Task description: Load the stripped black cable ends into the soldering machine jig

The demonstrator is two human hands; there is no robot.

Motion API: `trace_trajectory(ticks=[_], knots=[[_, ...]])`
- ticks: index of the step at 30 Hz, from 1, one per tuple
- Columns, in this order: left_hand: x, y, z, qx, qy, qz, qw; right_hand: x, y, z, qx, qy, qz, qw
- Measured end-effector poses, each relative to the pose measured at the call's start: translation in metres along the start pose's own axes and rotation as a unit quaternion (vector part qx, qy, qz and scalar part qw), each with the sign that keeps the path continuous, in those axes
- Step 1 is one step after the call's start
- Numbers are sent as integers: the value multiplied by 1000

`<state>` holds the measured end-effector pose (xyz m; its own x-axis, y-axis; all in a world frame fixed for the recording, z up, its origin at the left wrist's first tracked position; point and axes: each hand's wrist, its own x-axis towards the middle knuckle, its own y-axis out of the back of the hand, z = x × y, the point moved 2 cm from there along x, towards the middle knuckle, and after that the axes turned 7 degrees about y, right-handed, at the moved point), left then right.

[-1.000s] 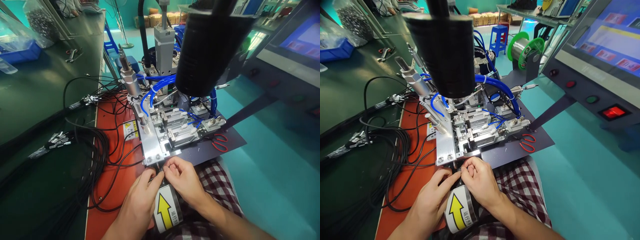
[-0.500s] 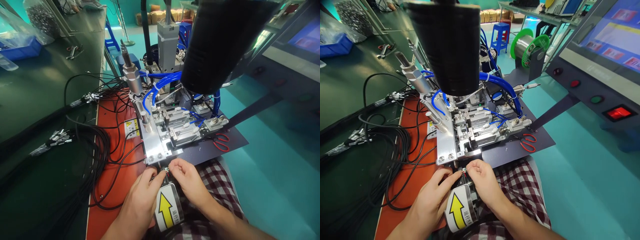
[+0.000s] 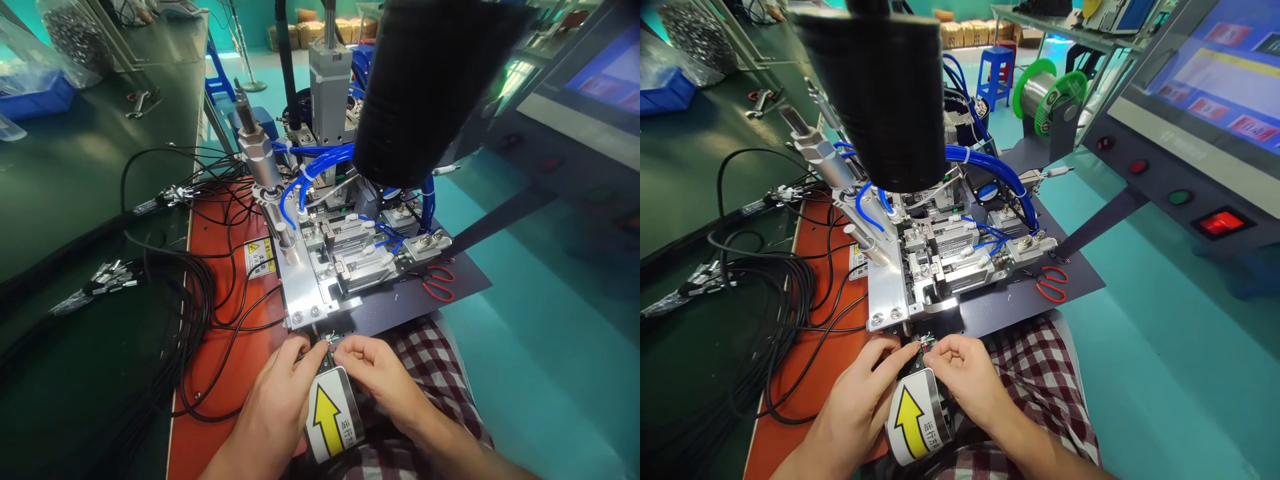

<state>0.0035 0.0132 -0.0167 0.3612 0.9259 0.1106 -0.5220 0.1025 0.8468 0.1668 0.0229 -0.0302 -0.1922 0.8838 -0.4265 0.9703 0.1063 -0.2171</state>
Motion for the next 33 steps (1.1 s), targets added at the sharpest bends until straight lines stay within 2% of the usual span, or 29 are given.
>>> trace_trajectory(ticks=[5, 9, 11, 13, 15, 17, 18, 20, 22, 26, 29, 33], knots=[[0, -1, -1, -1, 5, -3, 1000, 0, 3, -3, -142, 69, 57, 986], [1, -2, -1, -1, 5, 7, 1000, 2, 1, 0, -99, 63, 38, 992], [2, -1, -1, -2, 7, 0, 1000, 1, 1, 1, -114, 111, 54, 986], [3, -1, 0, -2, 4, -5, 1000, -1, 2, -1, -195, 187, 76, 960], [3, 0, 0, -2, 1, -5, 1000, -5, 2, -7, -283, 259, 77, 920], [3, 0, -1, -1, 0, -5, 1000, -7, 2, -14, -323, 297, 61, 897], [3, 0, -1, 0, -1, -5, 1000, -7, 2, -17, -322, 301, 54, 896], [3, 1, -1, 4, -2, -4, 1000, -6, 2, -22, -296, 288, 55, 909], [3, 2, 1, 9, 0, -3, 1000, -1, 2, -22, -242, 246, 60, 937], [3, 6, 7, 34, 9, -1, 999, 10, 3, -5, -50, 91, 30, 994], [5, 11, 12, 67, -5, 11, 998, 15, 5, 5, 48, 33, -8, 998], [8, 21, 14, 92, -38, 12, 995, 14, 8, -2, 81, 31, -6, 996]])
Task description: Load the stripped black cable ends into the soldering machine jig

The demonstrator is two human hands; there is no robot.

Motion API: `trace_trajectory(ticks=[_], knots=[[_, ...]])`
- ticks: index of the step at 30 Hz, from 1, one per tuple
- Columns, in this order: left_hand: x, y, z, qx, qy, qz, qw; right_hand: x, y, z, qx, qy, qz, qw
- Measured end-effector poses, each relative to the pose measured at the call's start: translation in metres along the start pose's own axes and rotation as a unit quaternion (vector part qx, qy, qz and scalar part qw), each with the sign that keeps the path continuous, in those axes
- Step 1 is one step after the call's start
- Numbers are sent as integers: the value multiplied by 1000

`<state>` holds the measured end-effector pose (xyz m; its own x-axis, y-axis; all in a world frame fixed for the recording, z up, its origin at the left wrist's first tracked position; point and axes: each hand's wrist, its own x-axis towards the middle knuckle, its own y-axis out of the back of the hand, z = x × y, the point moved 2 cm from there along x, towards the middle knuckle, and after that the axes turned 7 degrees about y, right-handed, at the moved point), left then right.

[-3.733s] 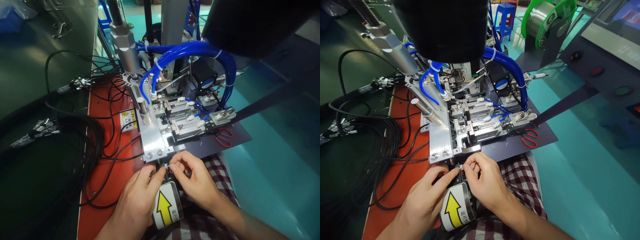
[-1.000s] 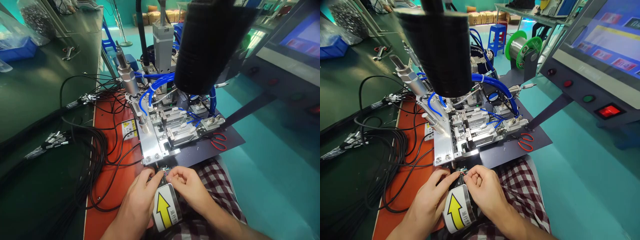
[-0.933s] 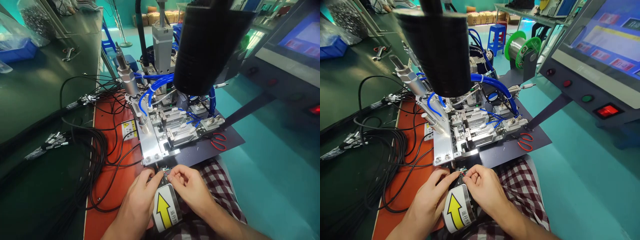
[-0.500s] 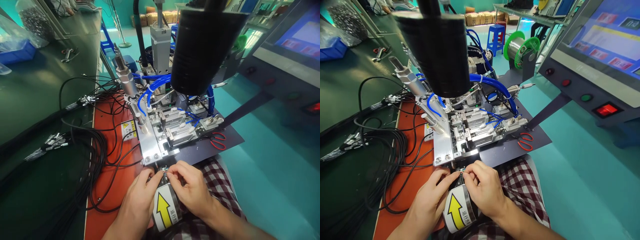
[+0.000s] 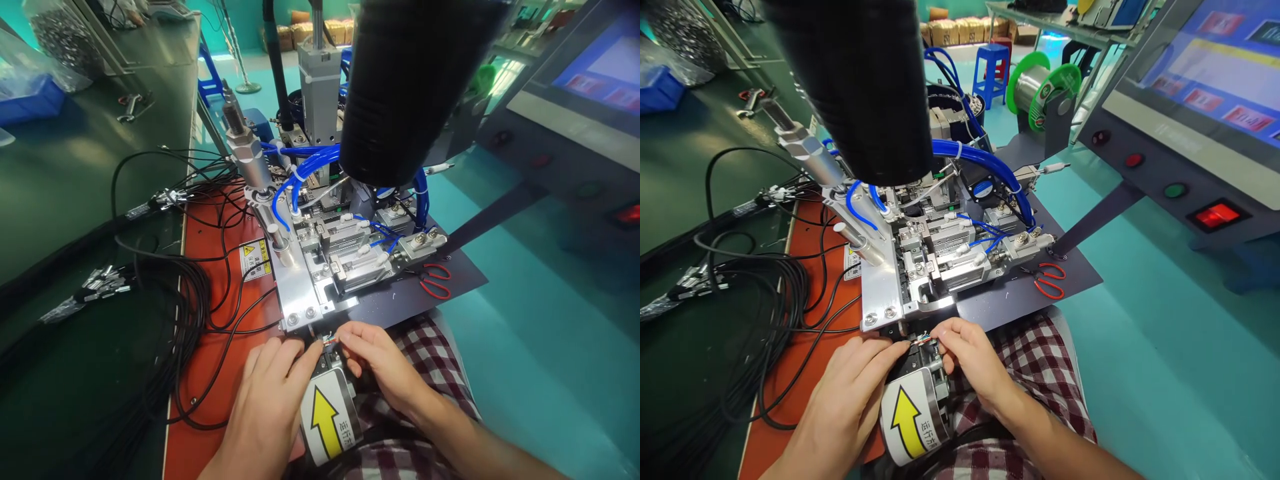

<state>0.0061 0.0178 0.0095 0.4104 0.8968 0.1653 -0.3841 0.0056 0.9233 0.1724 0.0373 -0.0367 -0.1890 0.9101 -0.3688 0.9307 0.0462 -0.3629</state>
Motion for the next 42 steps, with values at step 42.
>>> trace_trajectory(ticks=[42], knots=[[-15, -3, -4, 151, -17, -63, 986, 10, 2, 2, 53, -40, 1, 998]])
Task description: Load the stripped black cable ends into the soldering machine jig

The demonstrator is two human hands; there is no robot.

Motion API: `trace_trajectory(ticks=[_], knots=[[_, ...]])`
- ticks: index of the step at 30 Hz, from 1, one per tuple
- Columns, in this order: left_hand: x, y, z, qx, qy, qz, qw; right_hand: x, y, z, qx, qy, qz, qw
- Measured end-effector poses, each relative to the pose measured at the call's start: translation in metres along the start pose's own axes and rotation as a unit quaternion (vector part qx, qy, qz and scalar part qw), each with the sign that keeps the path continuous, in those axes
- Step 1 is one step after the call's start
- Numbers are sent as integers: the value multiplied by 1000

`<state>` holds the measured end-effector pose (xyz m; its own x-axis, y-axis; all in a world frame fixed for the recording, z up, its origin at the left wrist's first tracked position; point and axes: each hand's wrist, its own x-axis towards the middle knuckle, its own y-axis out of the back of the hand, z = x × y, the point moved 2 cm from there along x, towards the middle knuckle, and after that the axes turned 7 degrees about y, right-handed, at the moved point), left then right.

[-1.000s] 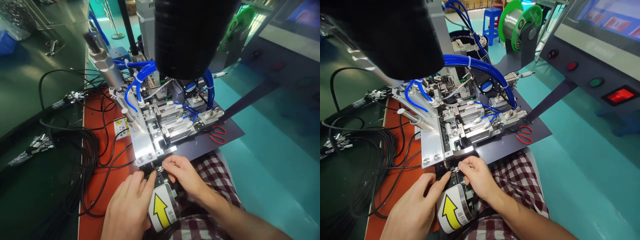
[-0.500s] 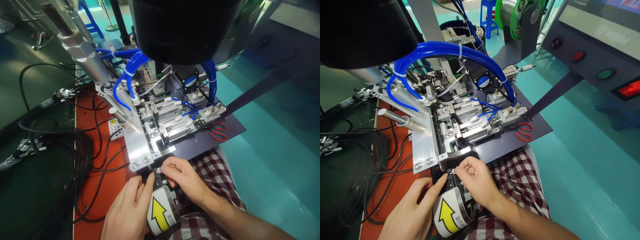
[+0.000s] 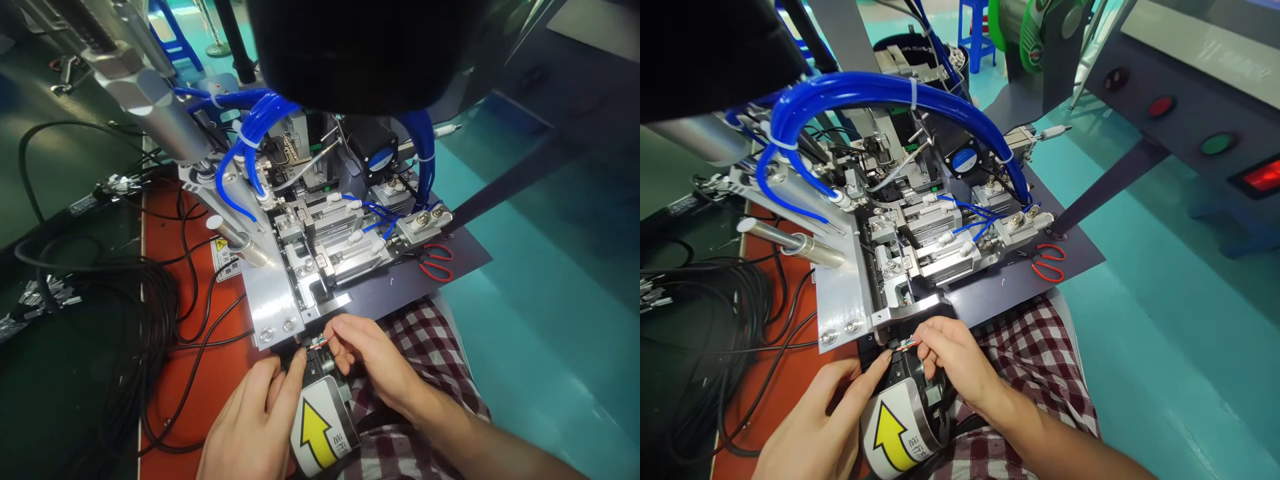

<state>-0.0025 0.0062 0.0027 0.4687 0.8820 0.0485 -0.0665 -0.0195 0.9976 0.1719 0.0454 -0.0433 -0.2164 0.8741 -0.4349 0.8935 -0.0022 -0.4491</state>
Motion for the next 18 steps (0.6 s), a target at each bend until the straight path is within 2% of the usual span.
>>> trace_trajectory(ticks=[9, 18], knots=[[1, -1, -1, 8, -2, -1, 1000, -3, 1, 5, 8, 27, -37, 999], [-2, 0, -2, 6, -4, -8, 1000, 0, -3, -1, -41, 32, -18, 998]])
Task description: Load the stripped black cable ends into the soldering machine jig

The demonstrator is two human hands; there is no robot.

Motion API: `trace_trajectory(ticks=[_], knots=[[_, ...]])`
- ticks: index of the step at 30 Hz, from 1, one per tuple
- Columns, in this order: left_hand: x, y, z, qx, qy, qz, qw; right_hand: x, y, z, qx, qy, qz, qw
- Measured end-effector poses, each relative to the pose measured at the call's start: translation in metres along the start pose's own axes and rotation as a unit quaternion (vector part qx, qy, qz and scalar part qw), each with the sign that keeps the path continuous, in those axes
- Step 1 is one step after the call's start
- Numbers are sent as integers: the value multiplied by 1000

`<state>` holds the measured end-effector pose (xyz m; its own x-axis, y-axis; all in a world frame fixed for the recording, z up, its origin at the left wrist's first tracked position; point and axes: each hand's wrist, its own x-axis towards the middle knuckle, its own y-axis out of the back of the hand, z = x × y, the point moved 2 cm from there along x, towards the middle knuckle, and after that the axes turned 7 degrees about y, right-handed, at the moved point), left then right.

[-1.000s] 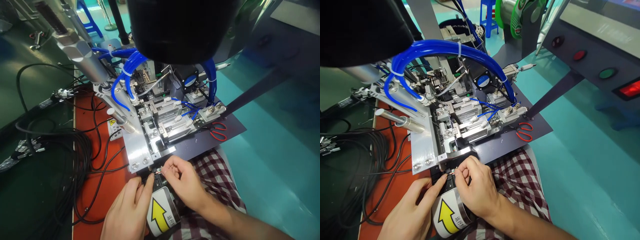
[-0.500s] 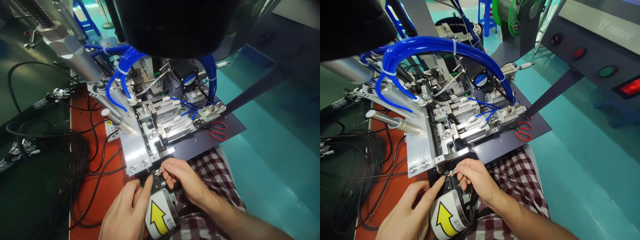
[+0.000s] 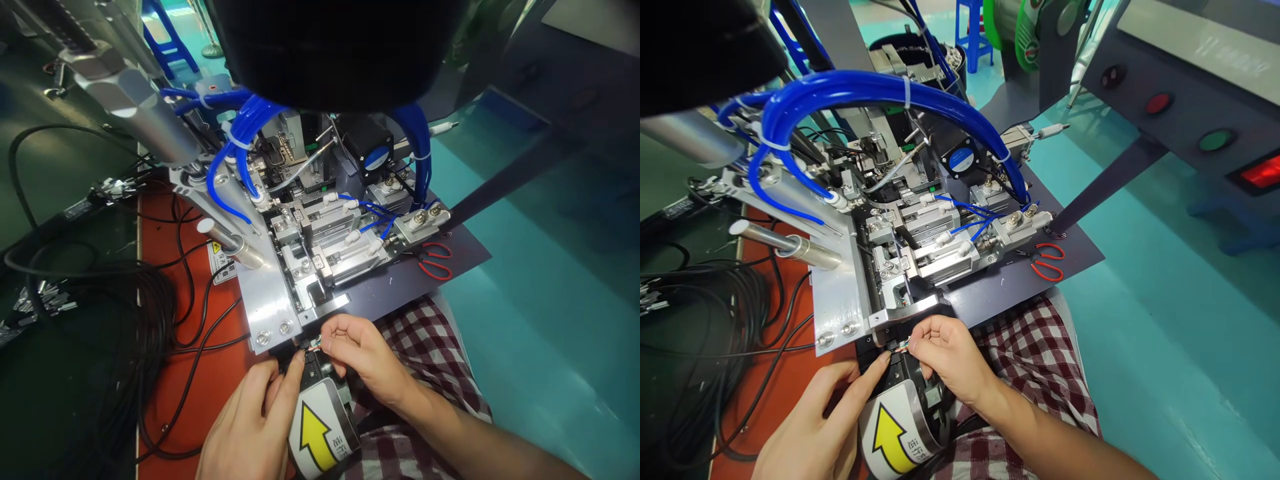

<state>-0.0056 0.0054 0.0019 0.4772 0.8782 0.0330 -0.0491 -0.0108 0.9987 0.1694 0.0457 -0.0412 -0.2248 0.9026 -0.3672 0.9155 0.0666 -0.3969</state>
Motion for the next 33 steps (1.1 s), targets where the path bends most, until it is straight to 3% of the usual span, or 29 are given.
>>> trace_trajectory(ticks=[5, 14, 21, 27, 33], knots=[[1, 0, 1, -8, 2, -8, 1000, -1, 3, 3, -37, 17, 8, 999], [2, -1, 0, -13, 6, -6, 1000, -12, 1, 10, -103, 76, 86, 988], [0, -2, -1, -13, 7, -13, 1000, -15, 5, 12, -195, 208, 101, 953], [2, -1, 1, -25, 11, -9, 1000, -5, 5, -8, -161, 79, 28, 983], [1, -3, 2, -23, 6, -9, 1000, -1, 8, -6, -168, 47, 26, 984]])
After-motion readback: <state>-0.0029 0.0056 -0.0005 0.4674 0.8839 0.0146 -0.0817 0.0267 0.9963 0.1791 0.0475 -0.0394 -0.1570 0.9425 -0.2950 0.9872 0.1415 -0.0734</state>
